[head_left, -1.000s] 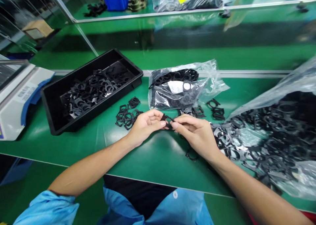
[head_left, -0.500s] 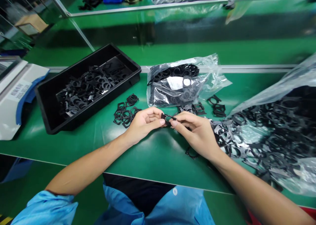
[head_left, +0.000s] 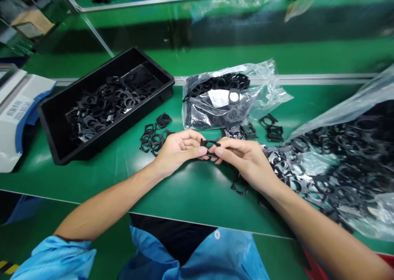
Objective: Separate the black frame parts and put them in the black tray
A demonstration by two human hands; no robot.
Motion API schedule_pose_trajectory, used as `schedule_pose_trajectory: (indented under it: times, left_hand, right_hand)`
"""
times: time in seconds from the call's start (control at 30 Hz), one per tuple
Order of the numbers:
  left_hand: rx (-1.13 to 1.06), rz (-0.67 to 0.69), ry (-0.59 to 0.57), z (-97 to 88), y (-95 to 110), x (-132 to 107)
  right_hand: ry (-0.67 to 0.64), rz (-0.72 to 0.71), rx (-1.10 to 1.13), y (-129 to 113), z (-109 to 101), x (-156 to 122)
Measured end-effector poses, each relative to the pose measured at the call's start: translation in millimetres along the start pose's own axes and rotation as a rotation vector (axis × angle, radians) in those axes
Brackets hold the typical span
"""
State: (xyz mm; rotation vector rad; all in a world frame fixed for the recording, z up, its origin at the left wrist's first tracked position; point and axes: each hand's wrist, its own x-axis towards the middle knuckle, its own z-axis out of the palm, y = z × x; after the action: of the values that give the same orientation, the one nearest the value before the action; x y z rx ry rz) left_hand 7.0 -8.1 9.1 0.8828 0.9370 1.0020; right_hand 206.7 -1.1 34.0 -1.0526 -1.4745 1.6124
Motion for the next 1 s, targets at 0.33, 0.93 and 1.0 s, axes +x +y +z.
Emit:
schedule_pose_trajectory:
  times: [0.33,0.93,1.0]
  left_hand:
    - [-0.011,-0.01,0.053,0.5,1.1,1.0]
    - [0.078,-0.056,-0.141,-3.8,6.0,2.3]
    - [0.069,-0.055,-0.135,-3.8,5.9,2.3]
  right_hand:
    - [0.06,-0.104,-0.16,4.4,1.3,0.6]
    - [0.055,0.0,-0.055,0.3,1.7,2.8]
    - [0.064,0.009,-0.028,-0.3,2.2,2.5]
